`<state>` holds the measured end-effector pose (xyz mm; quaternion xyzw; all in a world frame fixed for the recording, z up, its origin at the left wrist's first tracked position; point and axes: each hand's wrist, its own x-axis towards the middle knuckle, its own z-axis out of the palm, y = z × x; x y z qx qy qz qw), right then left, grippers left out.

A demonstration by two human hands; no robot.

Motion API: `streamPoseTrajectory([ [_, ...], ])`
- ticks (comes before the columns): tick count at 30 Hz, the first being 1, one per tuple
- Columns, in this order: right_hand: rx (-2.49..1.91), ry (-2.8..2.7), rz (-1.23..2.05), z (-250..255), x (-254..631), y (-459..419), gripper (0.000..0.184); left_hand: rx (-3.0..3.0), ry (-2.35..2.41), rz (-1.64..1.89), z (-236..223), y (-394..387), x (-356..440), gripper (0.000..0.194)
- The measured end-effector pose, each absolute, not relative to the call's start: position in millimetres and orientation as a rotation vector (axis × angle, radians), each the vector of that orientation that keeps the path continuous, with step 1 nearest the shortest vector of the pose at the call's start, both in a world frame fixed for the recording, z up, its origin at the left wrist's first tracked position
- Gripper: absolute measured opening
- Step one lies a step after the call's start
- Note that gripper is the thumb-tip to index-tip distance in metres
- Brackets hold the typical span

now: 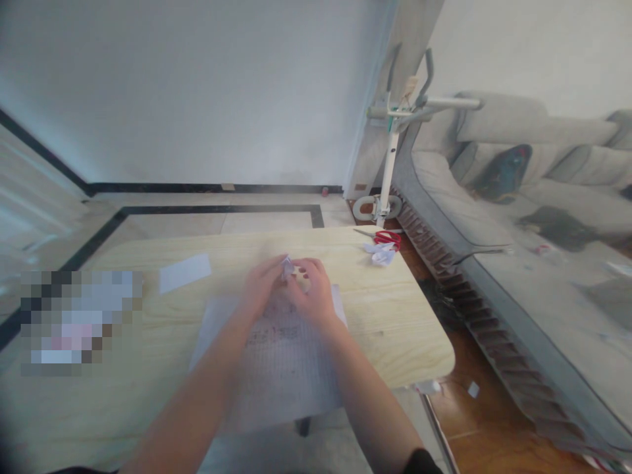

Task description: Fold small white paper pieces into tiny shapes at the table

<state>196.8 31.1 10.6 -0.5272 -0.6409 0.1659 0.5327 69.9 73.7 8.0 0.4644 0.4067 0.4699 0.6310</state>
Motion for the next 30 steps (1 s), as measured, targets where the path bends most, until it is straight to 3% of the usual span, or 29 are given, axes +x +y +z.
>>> streamPoseTrajectory([
  [7, -1.307, -1.419, 0.470, 7, 198, 35, 0.034, 1.303, 1.011, 1.050, 21, 68, 71, 0.029],
  [16, -1.306, -1.320, 0.478, 5, 199, 37, 0.023, 1.443, 0.924, 0.977, 17, 68, 68, 0.045],
  [30, -1.391, -1.164, 0.569, 8, 207, 41, 0.024, 1.299, 0.828, 1.012, 8, 70, 68, 0.037],
])
